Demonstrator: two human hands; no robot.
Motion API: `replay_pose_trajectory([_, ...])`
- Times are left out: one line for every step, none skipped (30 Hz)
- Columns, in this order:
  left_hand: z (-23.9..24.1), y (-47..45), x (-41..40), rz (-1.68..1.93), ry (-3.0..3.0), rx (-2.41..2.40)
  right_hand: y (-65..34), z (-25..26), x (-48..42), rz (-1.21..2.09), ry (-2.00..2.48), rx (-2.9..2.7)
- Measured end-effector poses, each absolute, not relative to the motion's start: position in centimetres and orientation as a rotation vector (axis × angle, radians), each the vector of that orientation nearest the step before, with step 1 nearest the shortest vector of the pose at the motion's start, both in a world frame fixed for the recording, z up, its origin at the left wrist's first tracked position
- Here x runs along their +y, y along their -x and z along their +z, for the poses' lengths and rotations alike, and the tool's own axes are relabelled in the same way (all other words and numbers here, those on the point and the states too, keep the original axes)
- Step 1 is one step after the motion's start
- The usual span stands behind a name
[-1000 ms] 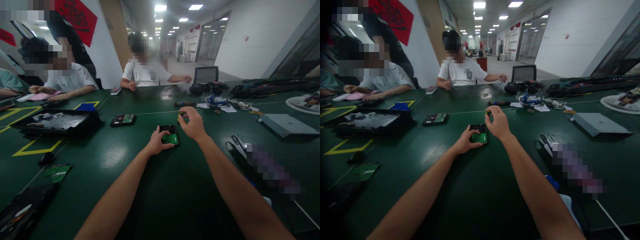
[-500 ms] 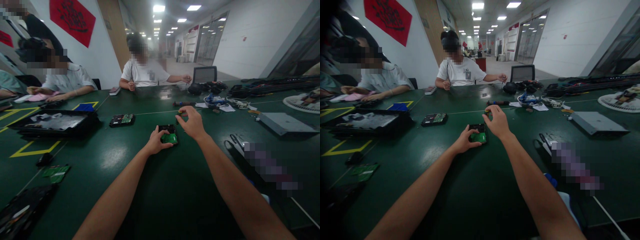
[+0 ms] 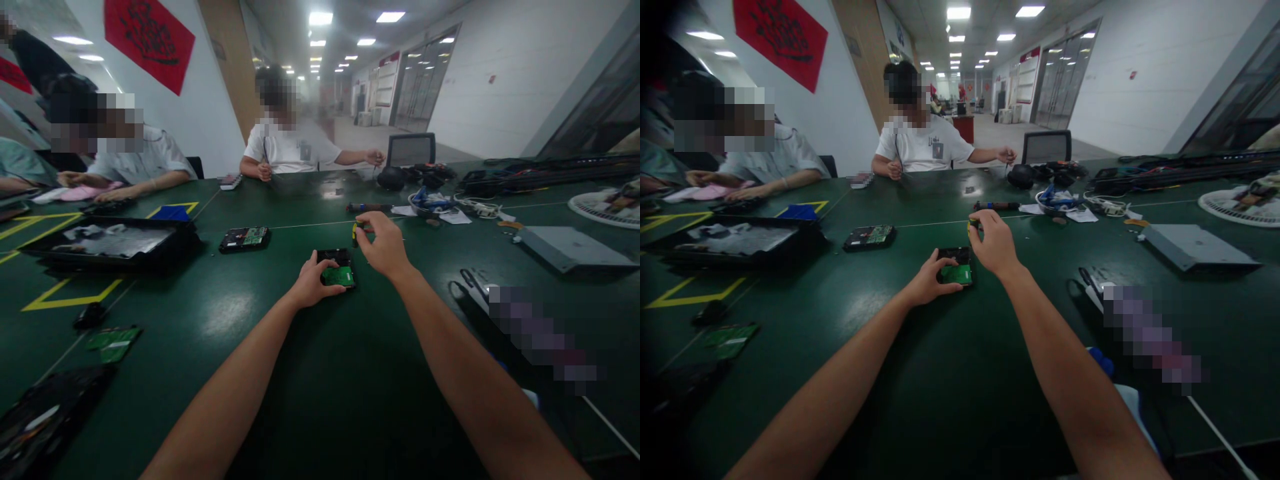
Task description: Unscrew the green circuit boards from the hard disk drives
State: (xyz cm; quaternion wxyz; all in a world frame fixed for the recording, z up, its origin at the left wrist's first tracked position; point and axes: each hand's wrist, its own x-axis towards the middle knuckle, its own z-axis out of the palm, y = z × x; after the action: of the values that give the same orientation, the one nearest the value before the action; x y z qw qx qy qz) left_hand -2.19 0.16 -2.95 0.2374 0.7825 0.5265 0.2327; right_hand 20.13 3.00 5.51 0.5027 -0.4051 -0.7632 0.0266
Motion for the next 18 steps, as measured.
replay_pose_trajectory([-2.93,2.19,0.15,0.638,-2.144,1.443,-20.15,5.47,3.06,0.085,0.983,-1.836])
replay_pose_trajectory([-2.9,2.19,0.15,0.639,-2.144,1.441,-20.18,5.44,3.11,0.095,0.987,-1.831])
replay_pose_trajectory([-2.87,2.19,0.14,0.64,-2.145,1.438,-20.22,5.44,3.14,0.093,0.991,-1.831])
replay_pose_trajectory([-2.84,2.2,0.13,0.64,-2.146,1.437,-20.26,5.47,3.15,0.08,0.993,-1.837])
replay_pose_trajectory([-2.83,2.21,0.13,0.639,-2.145,1.437,-20.3,5.51,3.14,0.058,0.992,-1.845])
replay_pose_trajectory([-2.82,2.22,0.12,0.636,-2.142,1.438,-20.33,5.56,3.11,0.033,0.988,-1.853])
replay_pose_trajectory([-2.83,2.22,0.1,0.633,-2.139,1.442,-20.35,5.61,3.07,0.009,0.982,-1.857])
replay_pose_trajectory([-2.84,2.23,0.09,0.632,-2.135,1.445,-20.36,5.64,3.04,-0.01,0.976,-1.859])
replay_pose_trajectory([-2.86,2.24,0.07,0.631,-2.132,1.448,-20.36,5.66,3.02,-0.02,0.973,-1.858])
replay_pose_trajectory([-2.87,2.25,0.05,0.631,-2.129,1.449,-20.34,5.64,3.03,-0.021,0.972,-1.855])
replay_pose_trajectory([-2.89,2.25,0.04,0.632,-2.126,1.45,-20.32,5.59,3.06,-0.009,0.974,-1.848])
replay_pose_trajectory([-2.91,2.27,0.04,0.633,-2.123,1.45,-20.29,5.53,3.11,0.014,0.977,-1.839])
replay_pose_trajectory([-2.92,2.28,0.05,0.635,-2.12,1.448,-20.27,5.45,3.18,0.046,0.982,-1.824])
replay_pose_trajectory([-2.94,2.29,0.06,0.635,-2.12,1.445,-20.25,5.37,3.25,0.078,0.986,-1.809])
replay_pose_trajectory([-2.95,2.31,0.09,0.635,-2.122,1.443,-20.24,5.31,3.31,0.103,0.99,-1.798])
replay_pose_trajectory([-2.96,2.32,0.12,0.635,-2.124,1.441,-20.25,5.28,3.34,0.115,0.993,-1.794])
replay_pose_trajectory([-2.98,2.33,0.15,0.634,-2.127,1.441,-20.26,5.29,3.35,0.111,0.996,-1.796])
replay_pose_trajectory([-2.99,2.34,0.18,0.631,-2.13,1.44,-20.27,5.34,3.31,0.094,0.996,-1.805])
